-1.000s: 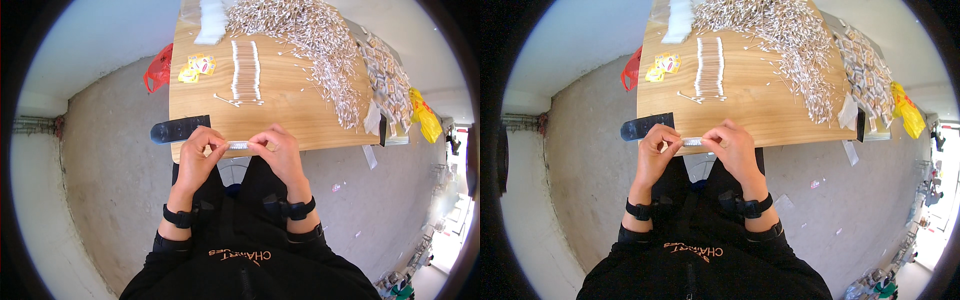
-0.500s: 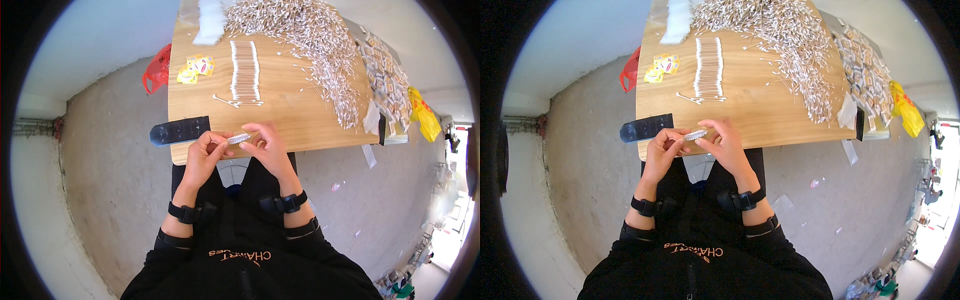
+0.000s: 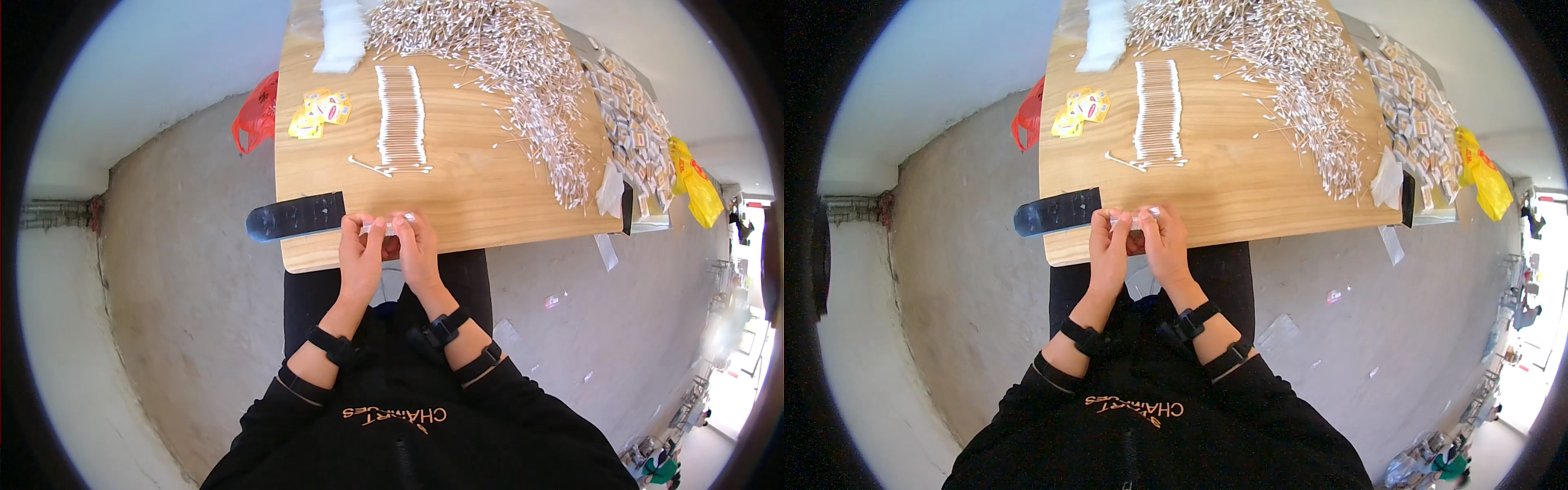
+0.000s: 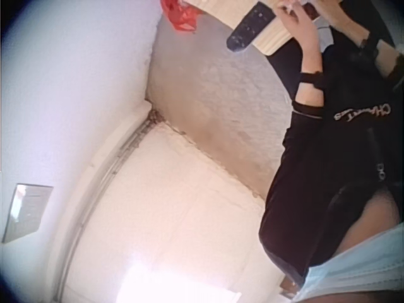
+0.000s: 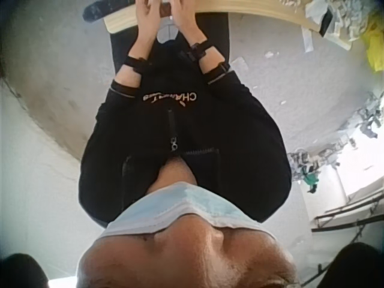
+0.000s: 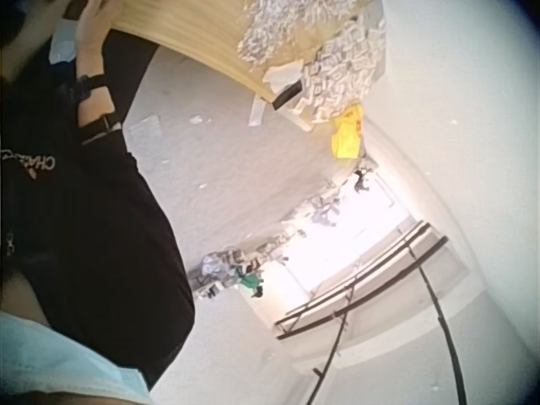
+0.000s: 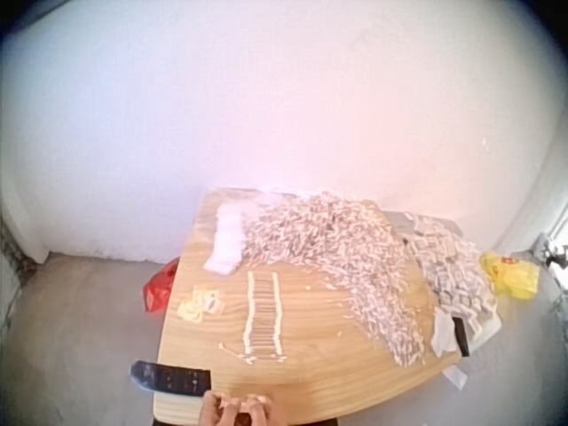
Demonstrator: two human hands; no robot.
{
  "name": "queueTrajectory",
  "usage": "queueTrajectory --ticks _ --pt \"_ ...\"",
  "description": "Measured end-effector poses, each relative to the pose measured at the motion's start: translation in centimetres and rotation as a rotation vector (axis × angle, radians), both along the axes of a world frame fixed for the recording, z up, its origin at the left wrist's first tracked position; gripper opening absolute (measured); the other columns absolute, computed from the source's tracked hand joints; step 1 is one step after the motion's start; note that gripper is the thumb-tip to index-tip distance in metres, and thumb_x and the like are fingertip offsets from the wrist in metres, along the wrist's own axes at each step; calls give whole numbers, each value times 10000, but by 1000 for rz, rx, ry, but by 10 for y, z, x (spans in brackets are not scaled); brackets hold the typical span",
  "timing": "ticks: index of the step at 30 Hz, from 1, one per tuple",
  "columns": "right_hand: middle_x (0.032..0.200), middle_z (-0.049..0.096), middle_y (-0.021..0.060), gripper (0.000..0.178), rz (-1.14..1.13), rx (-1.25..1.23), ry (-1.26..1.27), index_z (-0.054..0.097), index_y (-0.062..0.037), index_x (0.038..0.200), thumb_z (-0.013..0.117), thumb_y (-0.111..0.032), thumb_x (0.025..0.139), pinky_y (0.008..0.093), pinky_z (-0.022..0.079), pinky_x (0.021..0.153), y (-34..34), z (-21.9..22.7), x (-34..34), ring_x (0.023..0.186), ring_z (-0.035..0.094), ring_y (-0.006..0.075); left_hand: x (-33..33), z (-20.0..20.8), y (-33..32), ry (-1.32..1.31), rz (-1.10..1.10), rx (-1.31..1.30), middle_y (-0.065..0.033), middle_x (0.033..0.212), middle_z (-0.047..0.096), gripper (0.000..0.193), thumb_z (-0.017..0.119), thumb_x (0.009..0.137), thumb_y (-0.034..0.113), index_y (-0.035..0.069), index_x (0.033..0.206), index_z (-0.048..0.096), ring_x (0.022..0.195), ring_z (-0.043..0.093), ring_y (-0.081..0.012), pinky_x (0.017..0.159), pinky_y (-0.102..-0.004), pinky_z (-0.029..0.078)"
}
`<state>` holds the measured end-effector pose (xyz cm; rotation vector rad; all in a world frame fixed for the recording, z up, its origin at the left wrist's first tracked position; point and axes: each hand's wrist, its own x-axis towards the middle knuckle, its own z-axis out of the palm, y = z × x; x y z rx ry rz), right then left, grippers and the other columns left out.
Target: Arranging and packaging cotton swabs into small plastic bags.
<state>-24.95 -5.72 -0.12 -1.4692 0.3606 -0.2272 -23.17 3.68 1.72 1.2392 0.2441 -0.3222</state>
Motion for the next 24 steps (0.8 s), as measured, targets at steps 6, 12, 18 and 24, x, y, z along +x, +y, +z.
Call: queueTrajectory --ticks 6,12,18,24 --pt "848 548 93 272 5 -69 -1 617 35 865 478 -183 952 282 439 641 -7 -4 1 708 550 156 1 7 -5 2 -10 -25 13 725 512 147 494 993 202 99 894 460 605 475 -34 532 -186 407" --pt "885 564 31 353 32 -63 -34 625 14 889 413 -244 1001 226 482 561 -4 -12 1 600 569 89 -4 -14 2 -144 -32 98 15 752 493 216 444 1016 260 91 882 445 634 446 -35 545 -201 403" --pt "895 616 64 398 66 42 -8 628 7 912 374 -283 1015 237 498 591 -6 -10 0 635 581 100 -1 -22 2 -203 28 248 9 662 482 309 382 1026 323 85 868 499 551 441 -61 498 -216 345" --pt "888 660 116 399 55 543 130 582 -6 1043 398 -358 1004 261 504 579 -18 -11 0 641 599 126 2 -36 19 -45 3 99 -88 1008 593 327 384 996 318 47 1138 501 690 611 -144 589 -277 500"
